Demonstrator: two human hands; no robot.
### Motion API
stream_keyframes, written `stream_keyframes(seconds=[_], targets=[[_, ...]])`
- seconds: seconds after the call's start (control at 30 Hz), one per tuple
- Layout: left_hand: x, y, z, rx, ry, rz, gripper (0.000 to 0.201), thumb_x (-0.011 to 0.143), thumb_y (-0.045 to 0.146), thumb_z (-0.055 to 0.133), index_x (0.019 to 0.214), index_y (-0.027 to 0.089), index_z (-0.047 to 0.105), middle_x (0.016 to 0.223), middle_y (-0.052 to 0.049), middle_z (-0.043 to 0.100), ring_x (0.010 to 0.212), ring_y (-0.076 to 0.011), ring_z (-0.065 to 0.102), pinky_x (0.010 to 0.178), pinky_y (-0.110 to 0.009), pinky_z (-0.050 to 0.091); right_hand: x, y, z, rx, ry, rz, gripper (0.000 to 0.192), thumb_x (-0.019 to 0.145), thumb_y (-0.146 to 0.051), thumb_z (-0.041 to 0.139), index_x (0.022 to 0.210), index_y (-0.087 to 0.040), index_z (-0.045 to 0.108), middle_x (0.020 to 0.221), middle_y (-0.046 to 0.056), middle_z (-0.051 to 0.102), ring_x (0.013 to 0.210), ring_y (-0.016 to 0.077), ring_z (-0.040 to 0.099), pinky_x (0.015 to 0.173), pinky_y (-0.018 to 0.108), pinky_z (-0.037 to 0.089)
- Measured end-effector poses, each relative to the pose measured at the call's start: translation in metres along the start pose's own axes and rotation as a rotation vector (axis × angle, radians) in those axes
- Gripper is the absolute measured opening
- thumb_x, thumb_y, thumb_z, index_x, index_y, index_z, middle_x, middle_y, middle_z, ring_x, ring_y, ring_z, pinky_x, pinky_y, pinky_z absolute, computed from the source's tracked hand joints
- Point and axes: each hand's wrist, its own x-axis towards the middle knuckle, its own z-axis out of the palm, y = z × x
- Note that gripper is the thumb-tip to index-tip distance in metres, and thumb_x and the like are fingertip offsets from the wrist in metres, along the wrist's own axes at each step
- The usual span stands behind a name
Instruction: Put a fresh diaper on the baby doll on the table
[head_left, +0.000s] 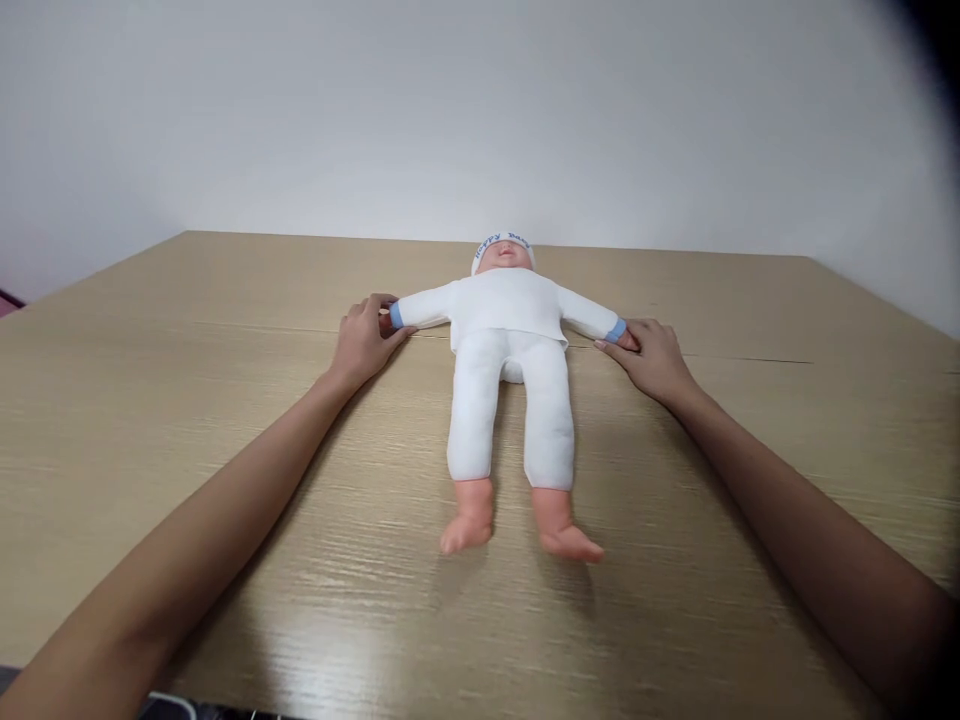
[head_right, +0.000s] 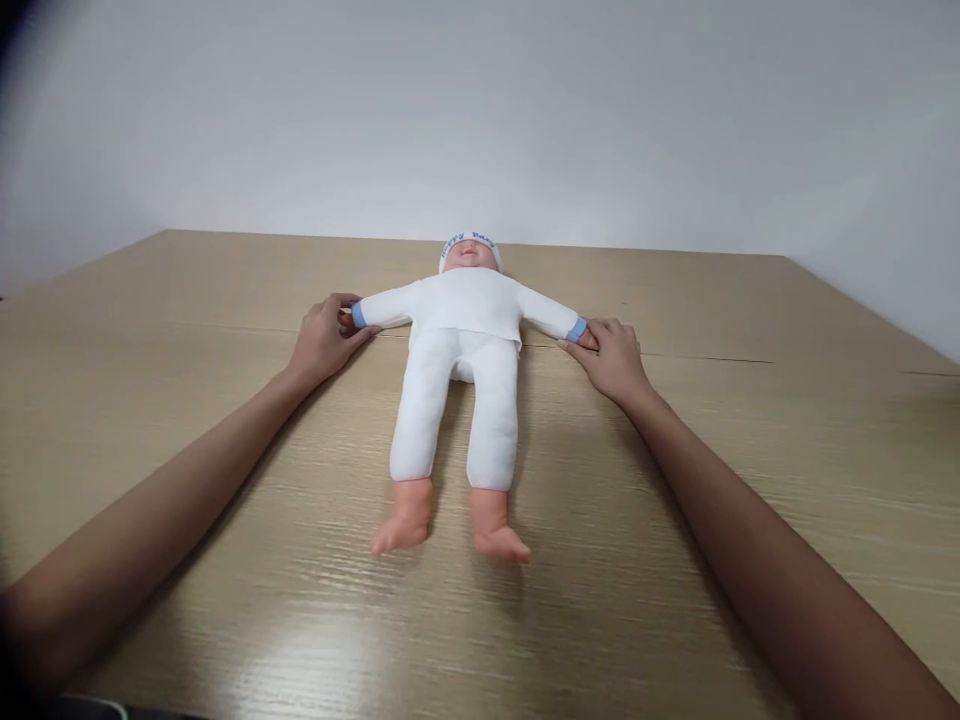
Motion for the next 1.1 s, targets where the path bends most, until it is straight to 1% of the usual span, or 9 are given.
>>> stream_keyframes(seconds=[0.07,0.17,0.27,0.47,0.63,0.7,0.8,0.9,1.1], targets=[[0.000,-0.003,0.001,-0.011,-0.006,0.011,0.054,0.097,0.050,0.078,0.140,0.019,0.063,0.129,-0.013,0.075,0.118,-0.0349,0.066,0.103,-0.046,0.049,0.000,0.003,0.002,0.026,-0.002,0.009,0.061,0.100,-0.079,0.052,0.099,-0.022,0.074,0.111,0.020,0.075,0.109,0.0379,0.064,0.100,0.053,0.048],[-0.001,-0.005,0.002,-0.014,-0.007,0.017,0.054,0.097,0.051,0.077,0.139,0.019,0.064,0.129,-0.013,0.076,0.118,-0.0352,0.066,0.102,-0.047,0.050,0.001,0.007,0.006,0.058,0.005,0.041,0.060,0.098,-0.075,0.058,0.117,-0.022,0.077,0.123,0.021,0.075,0.117,0.0403,0.063,0.106,0.056,0.047],[-0.003,-0.006,0.002,-0.025,-0.007,0.028,0.054,0.097,0.052,0.077,0.139,0.019,0.065,0.132,-0.014,0.075,0.119,-0.0358,0.066,0.104,-0.048,0.050,0.001,0.009,0.009,0.078,0.021,0.060,0.060,0.097,-0.070,0.062,0.129,-0.021,0.078,0.129,0.021,0.075,0.119,0.0406,0.064,0.109,0.058,0.047],[-0.005,-0.015,0.003,-0.047,0.017,0.068,0.052,0.097,0.045,0.077,0.140,0.018,0.065,0.137,-0.014,0.074,0.121,-0.0358,0.065,0.106,-0.049,0.050,0.001,0.006,0.006,0.141,0.000,0.036,0.056,0.091,-0.060,0.069,0.132,-0.023,0.079,0.126,0.018,0.078,0.116,0.0389,0.067,0.110,0.059,0.049],[-0.005,-0.021,0.005,-0.072,0.048,0.122,0.054,0.095,0.039,0.077,0.142,0.017,0.064,0.138,-0.015,0.073,0.116,-0.0327,0.066,0.107,-0.048,0.051,-0.003,0.001,0.002,0.281,0.041,0.064,0.072,0.085,-0.061,0.075,0.145,-0.020,0.072,0.143,0.018,0.074,0.128,0.0404,0.066,0.117,0.060,0.048],[-0.004,-0.021,0.004,-0.074,0.050,0.158,0.052,0.096,0.038,0.076,0.142,0.016,0.064,0.137,-0.015,0.072,0.116,-0.0321,0.066,0.106,-0.048,0.051,-0.004,-0.001,0.001,0.345,0.046,0.080,0.071,0.086,-0.062,0.076,0.144,-0.022,0.071,0.145,0.016,0.073,0.127,0.0386,0.067,0.115,0.058,0.051],[-0.003,-0.021,0.004,-0.081,0.043,0.189,0.048,0.097,0.037,0.074,0.140,0.017,0.065,0.137,-0.015,0.072,0.118,-0.0320,0.066,0.107,-0.048,0.051,-0.005,-0.003,0.000,0.383,0.044,0.106,0.066,0.086,-0.062,0.077,0.138,-0.023,0.074,0.137,0.014,0.076,0.120,0.0367,0.070,0.109,0.055,0.054],[-0.003,-0.021,0.004,-0.081,0.048,0.190,0.045,0.097,0.037,0.074,0.138,0.018,0.066,0.135,-0.014,0.072,0.117,-0.0317,0.065,0.106,-0.048,0.052,-0.005,-0.006,-0.001,0.357,0.040,0.115,0.059,0.086,-0.062,0.077,0.129,-0.021,0.078,0.124,0.015,0.078,0.111,0.0359,0.071,0.104,0.054,0.055],[-0.001,-0.025,0.006,-0.111,0.049,0.189,0.045,0.096,0.036,0.077,0.136,0.018,0.068,0.134,-0.013,0.073,0.114,-0.0311,0.066,0.103,-0.047,0.053,-0.005,-0.006,-0.003,0.294,0.036,0.080,0.053,0.087,-0.061,0.076,0.123,-0.022,0.078,0.118,0.014,0.078,0.105,0.0342,0.070,0.100,0.051,0.054]])
